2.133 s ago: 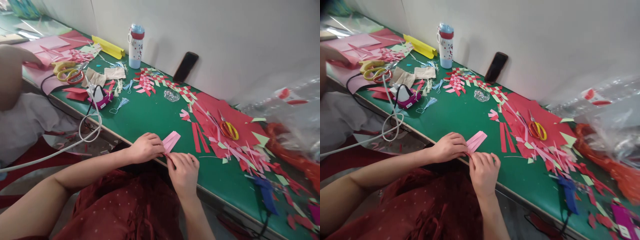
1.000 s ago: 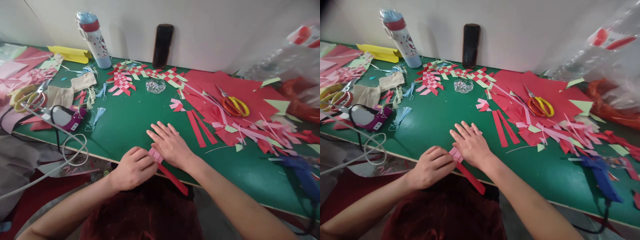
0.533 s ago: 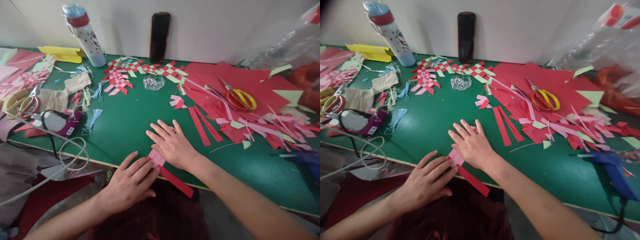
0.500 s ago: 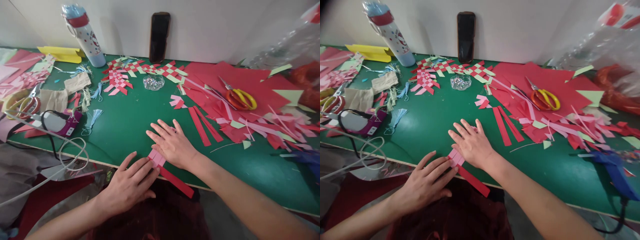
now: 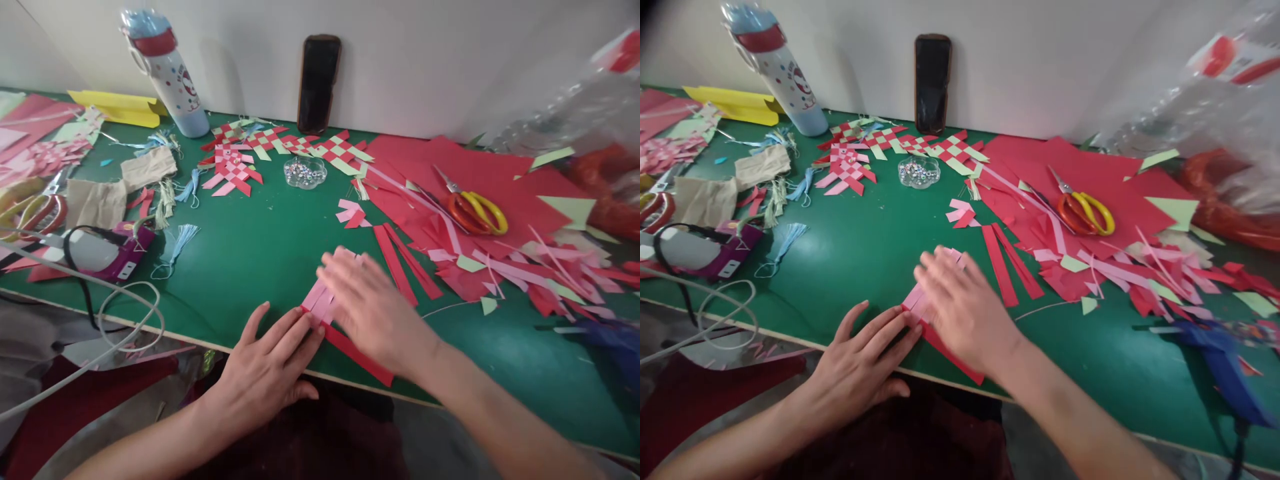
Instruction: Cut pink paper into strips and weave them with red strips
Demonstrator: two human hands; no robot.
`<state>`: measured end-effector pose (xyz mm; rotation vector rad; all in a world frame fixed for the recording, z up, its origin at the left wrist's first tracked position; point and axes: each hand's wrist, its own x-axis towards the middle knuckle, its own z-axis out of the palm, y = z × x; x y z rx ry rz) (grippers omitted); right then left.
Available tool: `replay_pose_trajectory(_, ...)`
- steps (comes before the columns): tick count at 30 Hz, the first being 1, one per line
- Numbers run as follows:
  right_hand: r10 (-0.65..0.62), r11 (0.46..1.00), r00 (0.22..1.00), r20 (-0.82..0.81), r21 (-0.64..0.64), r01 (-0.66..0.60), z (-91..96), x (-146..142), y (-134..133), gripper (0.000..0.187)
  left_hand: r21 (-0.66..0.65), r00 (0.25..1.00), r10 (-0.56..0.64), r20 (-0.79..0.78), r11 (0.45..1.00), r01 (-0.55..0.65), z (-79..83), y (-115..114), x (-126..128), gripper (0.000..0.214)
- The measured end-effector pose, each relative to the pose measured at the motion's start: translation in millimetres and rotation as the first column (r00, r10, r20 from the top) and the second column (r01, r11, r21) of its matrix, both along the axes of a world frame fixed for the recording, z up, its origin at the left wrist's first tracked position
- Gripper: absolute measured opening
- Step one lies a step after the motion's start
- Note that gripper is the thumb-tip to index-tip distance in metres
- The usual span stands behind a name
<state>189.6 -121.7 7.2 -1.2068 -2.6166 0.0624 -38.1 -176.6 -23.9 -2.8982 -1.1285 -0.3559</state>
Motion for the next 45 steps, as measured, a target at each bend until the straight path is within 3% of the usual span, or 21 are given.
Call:
replay_pose_trajectory(2,0.12,0.99,0.993,0.002,-0.068,-0.12,-4.6,-4.0,-19.3,0.052,0.017,1.0,-0.006,-0.031,1.0,0.006,-2.7,-1.3,-1.1,0.062)
replay_pose_trajectory(5,0.154,0.982,0.988,-0.018,-0.104,-0.155,-14.6,-4.1,-29.5,0.069,0.05,0.997,0.011,-0.083,0.999,-0.006,-4.3,-3.1,-1.1,0.065)
replay_pose_trajectory(14,-0.033,0.999,0.996,0.079,0.002,0.033,-27.7,29.2,27.4,0.075,0.053,0.997,0.02,-0.081,0.998,-0.016,-1.4,-5.3,0.3,0.058)
replay_pose_trajectory(17,-0.157,0.987,0.987,0.029,0.052,0.155,-22.3,33.5,32.2,0.068,0.072,0.994,0.024,-0.104,0.997,-0.017,-3.8,-5.5,-0.5,0.062)
replay_pose_trajectory(24,-0.272,0.961,0.956,-0.113,0.006,0.275,-11.5,30.8,41.9,0.044,0.073,0.998,0.032,-0.05,0.997,-0.028,-7.3,-5.1,1.4,0.054)
replay_pose_trajectory(31,-0.022,0.986,1.0,-0.007,-0.164,0.021,6.4,13.4,60.9,0.02,0.065,0.996,0.045,-0.08,0.997,-0.04,-7.7,-6.7,0.4,0.046)
replay_pose_trajectory(37,0.042,0.964,0.999,0.004,-0.263,-0.039,21.0,9.0,61.8,0.021,0.09,0.997,0.04,-0.069,0.995,-0.034,-10.0,-7.2,0.7,0.044)
replay_pose_trajectory(42,0.039,0.986,0.995,0.088,-0.163,-0.024,19.4,16.7,75.3,0.013,0.088,0.998,0.043,-0.042,0.995,-0.04,-10.1,-7.3,1.0,0.04)
replay_pose_trajectory(45,-0.112,0.994,0.989,0.096,-0.002,0.112,21.2,22.1,76.0,0.018,0.095,0.999,0.045,-0.03,0.995,-0.042,-9.3,-7.7,0.7,0.04)
